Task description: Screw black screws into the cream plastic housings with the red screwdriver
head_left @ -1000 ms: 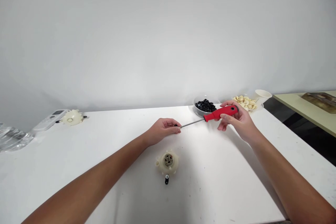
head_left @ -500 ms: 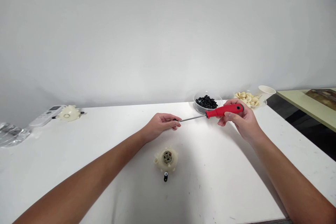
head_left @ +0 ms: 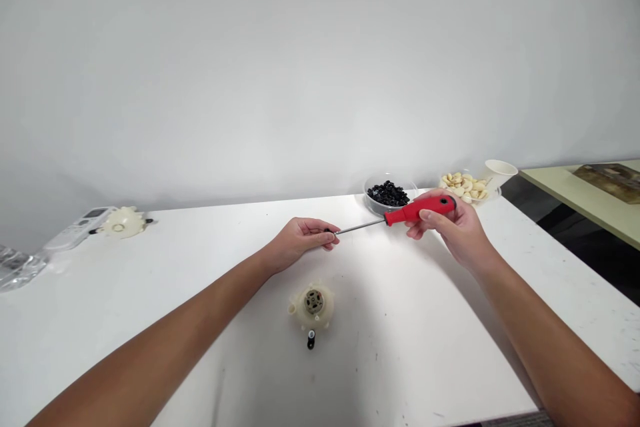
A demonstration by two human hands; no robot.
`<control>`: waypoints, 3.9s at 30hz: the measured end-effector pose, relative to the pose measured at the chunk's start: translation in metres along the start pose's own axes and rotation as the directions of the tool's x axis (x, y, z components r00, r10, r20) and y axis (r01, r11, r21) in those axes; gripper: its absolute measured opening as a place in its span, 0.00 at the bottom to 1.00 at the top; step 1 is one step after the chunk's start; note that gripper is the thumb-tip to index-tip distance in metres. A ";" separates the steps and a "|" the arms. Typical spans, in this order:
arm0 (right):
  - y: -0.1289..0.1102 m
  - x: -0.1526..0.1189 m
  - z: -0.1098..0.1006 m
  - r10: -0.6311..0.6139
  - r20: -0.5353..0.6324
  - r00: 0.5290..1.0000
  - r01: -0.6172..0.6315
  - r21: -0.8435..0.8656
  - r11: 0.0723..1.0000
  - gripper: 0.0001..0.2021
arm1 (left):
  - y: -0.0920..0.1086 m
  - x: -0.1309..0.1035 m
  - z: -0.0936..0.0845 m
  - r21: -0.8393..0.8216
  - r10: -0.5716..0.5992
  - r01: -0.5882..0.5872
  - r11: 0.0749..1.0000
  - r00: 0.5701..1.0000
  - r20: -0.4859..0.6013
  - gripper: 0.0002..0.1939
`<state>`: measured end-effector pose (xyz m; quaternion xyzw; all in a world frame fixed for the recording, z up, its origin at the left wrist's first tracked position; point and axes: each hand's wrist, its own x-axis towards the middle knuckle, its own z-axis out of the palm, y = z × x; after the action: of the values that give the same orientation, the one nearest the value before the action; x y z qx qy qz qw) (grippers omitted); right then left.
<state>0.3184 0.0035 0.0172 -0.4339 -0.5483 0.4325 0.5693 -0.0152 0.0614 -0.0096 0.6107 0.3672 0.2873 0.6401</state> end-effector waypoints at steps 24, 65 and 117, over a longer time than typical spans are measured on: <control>0.014 0.007 -0.014 0.196 0.017 0.980 -0.191 -0.148 0.970 0.16 | -0.001 0.000 0.000 0.038 0.008 -0.006 0.999 0.999 -0.051 0.17; 0.012 0.005 -0.008 0.129 -0.026 0.991 -0.131 -0.103 0.986 0.15 | 0.000 -0.002 0.000 0.034 -0.020 0.021 0.999 0.999 -0.048 0.18; 0.002 0.003 -0.014 0.138 -0.076 0.987 -0.157 -0.389 0.908 0.23 | 0.004 -0.003 0.006 0.076 -0.033 0.035 0.997 0.999 -0.029 0.17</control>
<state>0.3323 0.0064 0.0155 -0.5897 -0.5761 0.3449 0.4489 -0.0113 0.0562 -0.0056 0.6242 0.3972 0.2708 0.6159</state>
